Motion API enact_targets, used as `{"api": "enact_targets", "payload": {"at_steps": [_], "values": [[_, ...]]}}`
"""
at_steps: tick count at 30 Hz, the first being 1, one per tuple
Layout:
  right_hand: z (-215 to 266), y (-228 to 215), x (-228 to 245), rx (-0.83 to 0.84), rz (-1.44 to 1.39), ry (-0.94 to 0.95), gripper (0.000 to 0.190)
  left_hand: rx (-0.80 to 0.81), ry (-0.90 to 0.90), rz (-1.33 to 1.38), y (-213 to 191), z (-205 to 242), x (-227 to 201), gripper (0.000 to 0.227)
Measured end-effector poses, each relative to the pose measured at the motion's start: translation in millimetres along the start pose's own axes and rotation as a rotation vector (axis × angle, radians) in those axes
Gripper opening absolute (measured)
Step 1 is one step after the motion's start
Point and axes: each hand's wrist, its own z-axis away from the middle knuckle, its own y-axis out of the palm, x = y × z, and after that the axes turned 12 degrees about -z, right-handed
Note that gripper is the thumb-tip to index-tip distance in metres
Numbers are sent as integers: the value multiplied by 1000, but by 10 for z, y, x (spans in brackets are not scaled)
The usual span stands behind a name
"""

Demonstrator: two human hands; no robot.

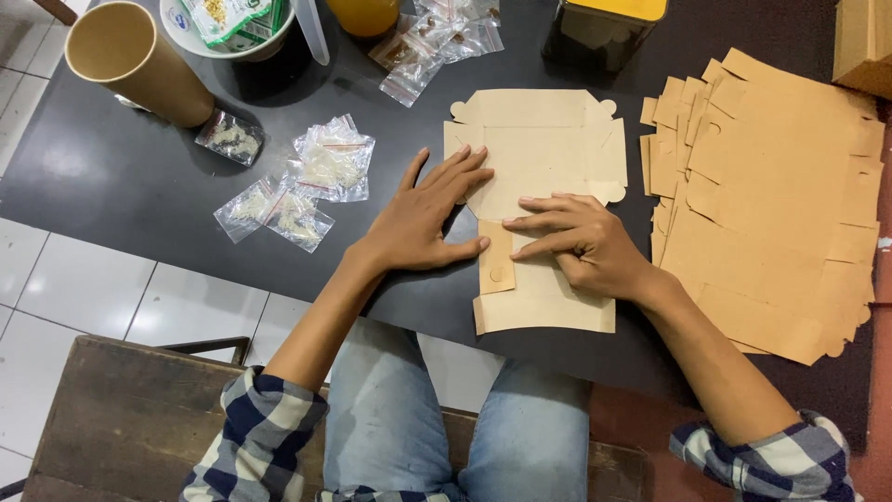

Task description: The person folds flat cardboard box blanks into three-dimensional boxes by hand. They repeatedly fold the side flaps and tuck the locking tabs into slots to secure the box shape, then place the finished boxes into a stack.

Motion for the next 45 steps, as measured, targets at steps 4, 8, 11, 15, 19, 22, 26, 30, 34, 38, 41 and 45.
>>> {"api": "enact_targets", "payload": {"at_steps": [4,8,11,15,19,22,26,30,34,38,41,45], "values": [[1,-8,-7,11,-3,4,47,21,-2,4,-32,-3,-24,87],[17,-5,-9,15,-8,7,47,39,-7,-4,-40,8,-39,99],[4,-15,-21,18,-5,-5,47,42,-3,-9,-58,-1,-39,107],[10,-15,-20,33,4,-15,48,75,-13,-6,-82,4,-58,119],[25,-37,-9,22,37,-53,47,78,-3,6,-134,3,-87,124],[66,-122,-96,-35,124,-136,46,91,-9,15,-120,-13,-65,126],[109,-353,-142,-121,246,-141,41,76,-20,90,-20,4,10,113],[171,-584,-190,-140,262,-46,49,53,-51,170,-32,-15,13,83],[183,-721,142,-16,228,73,55,17,-67,145,-59,28,-82,61],[184,-746,183,142,171,265,52,-35,-31,24,-34,132,-215,39],[177,-798,122,139,187,286,40,-61,-8,76,2,202,-249,30],[203,-939,262,80,-1,275,25,-124,-41,321,-3,320,-260,19]]}}
